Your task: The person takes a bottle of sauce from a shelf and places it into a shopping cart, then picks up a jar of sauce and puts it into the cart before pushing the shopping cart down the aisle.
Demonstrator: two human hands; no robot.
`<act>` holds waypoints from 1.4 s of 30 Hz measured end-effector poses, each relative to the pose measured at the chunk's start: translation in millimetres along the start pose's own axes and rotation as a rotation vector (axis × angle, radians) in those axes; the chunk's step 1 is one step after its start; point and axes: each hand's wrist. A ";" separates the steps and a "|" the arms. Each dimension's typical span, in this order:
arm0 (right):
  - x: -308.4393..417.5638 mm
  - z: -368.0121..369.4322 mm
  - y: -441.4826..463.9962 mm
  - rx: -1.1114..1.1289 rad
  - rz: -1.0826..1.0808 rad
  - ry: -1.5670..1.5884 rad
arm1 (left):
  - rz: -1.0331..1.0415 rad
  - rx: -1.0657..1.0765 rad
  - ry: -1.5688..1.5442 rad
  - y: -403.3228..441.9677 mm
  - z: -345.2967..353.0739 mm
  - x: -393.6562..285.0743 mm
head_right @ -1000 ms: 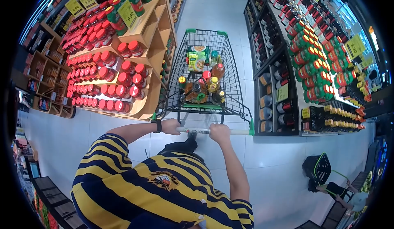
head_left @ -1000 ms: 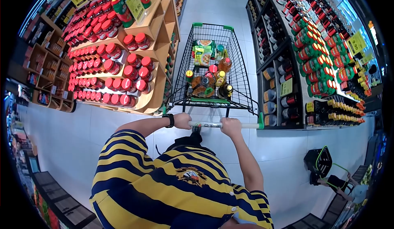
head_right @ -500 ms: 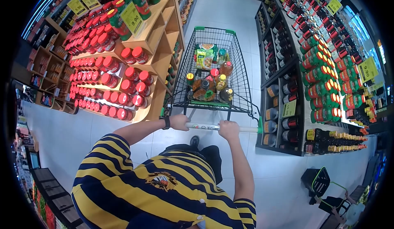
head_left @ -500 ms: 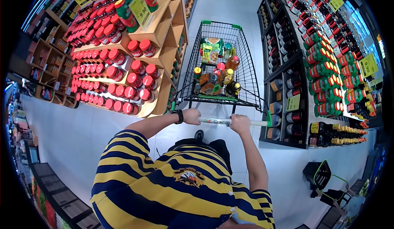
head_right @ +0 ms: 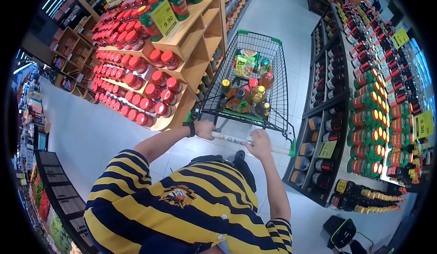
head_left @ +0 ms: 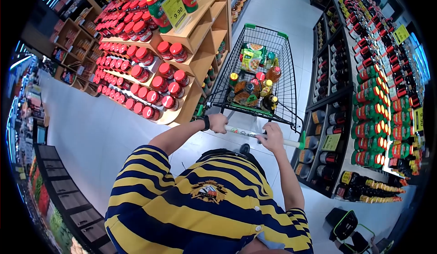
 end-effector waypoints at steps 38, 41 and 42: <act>-200.6 -7.0 173.0 0.353 0.270 -0.405 | -0.017 -0.129 0.072 67.1 -162.4 31.8; -207.8 -6.1 197.2 0.296 0.267 -0.385 | -0.021 -0.103 0.077 82.2 -183.4 44.9; -213.7 -4.8 207.3 0.301 0.262 -0.395 | -0.013 -0.109 0.072 88.6 -191.3 52.2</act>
Point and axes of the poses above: each hand's wrist, its own y-axis towards the middle knuckle, its own z-axis out of the palm, x = y × z, and after that the axes turned 2 degrees about -z, right-handed
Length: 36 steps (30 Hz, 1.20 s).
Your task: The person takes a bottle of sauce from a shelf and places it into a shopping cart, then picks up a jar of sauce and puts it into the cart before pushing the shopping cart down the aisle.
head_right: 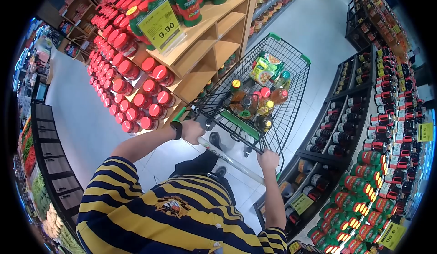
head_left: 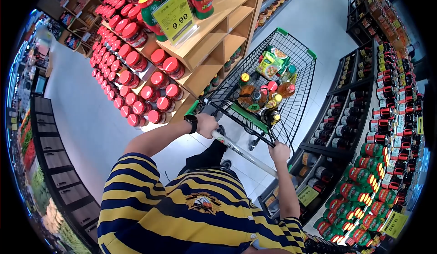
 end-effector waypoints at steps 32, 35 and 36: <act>-74.7 -46.7 163.2 -0.113 -0.071 -0.056 | 0.012 -0.187 0.049 113.7 -86.0 29.9; -64.7 -42.1 182.6 -0.123 -0.080 -0.057 | 0.015 -0.233 0.107 113.1 -92.6 47.6; -64.0 -42.5 187.9 -0.150 -0.090 -0.051 | 0.011 -0.239 0.139 112.8 -94.6 51.1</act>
Point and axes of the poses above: each hand's wrist, its own y-axis towards the middle knuckle, its own z-axis out of the palm, x = y × z, and after that the axes turned 2 degrees about -z, right-handed
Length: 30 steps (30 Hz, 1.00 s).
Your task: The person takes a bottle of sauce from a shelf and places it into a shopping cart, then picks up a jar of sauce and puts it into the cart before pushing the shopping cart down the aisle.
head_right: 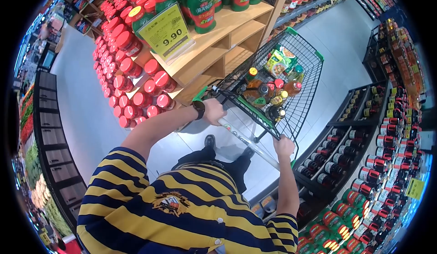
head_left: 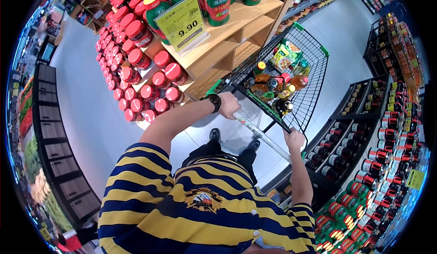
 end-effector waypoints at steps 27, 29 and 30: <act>-88.0 -23.8 75.5 0.164 -0.041 0.013 | -0.488 0.073 0.104 94.1 -34.8 -53.0; -90.5 -23.3 79.2 0.166 -0.048 0.007 | -0.476 0.077 0.119 96.7 -36.3 -51.0; -92.6 -23.0 81.2 0.148 -0.050 0.005 | -0.477 0.086 0.123 98.7 -38.6 -51.7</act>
Point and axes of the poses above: each hand's wrist, its own y-axis towards the middle knuckle, its own z-axis out of the palm, x = y × z, and after that the axes turned 2 degrees about -z, right-handed
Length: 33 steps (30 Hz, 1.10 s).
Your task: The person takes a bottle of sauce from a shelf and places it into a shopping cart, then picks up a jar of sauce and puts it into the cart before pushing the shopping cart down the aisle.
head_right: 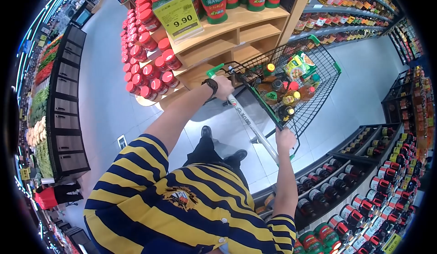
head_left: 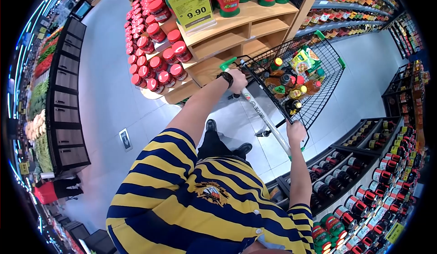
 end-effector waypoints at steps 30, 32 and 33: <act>-1.6 -11.2 16.1 -0.001 0.075 -0.026 | 0.048 -0.039 -0.028 22.0 -25.8 8.0; -4.6 -8.7 17.5 -0.036 0.077 -0.036 | 0.060 -0.049 -0.008 25.8 -28.2 8.3; -4.6 -8.3 17.7 -0.050 0.076 -0.037 | 0.055 -0.038 -0.001 26.4 -29.6 8.3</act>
Point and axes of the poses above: each hand's wrist, its own y-axis towards the middle knuckle, its own z-axis out of the palm, x = y × z, and after that the axes turned 2 degrees about -z, right-handed
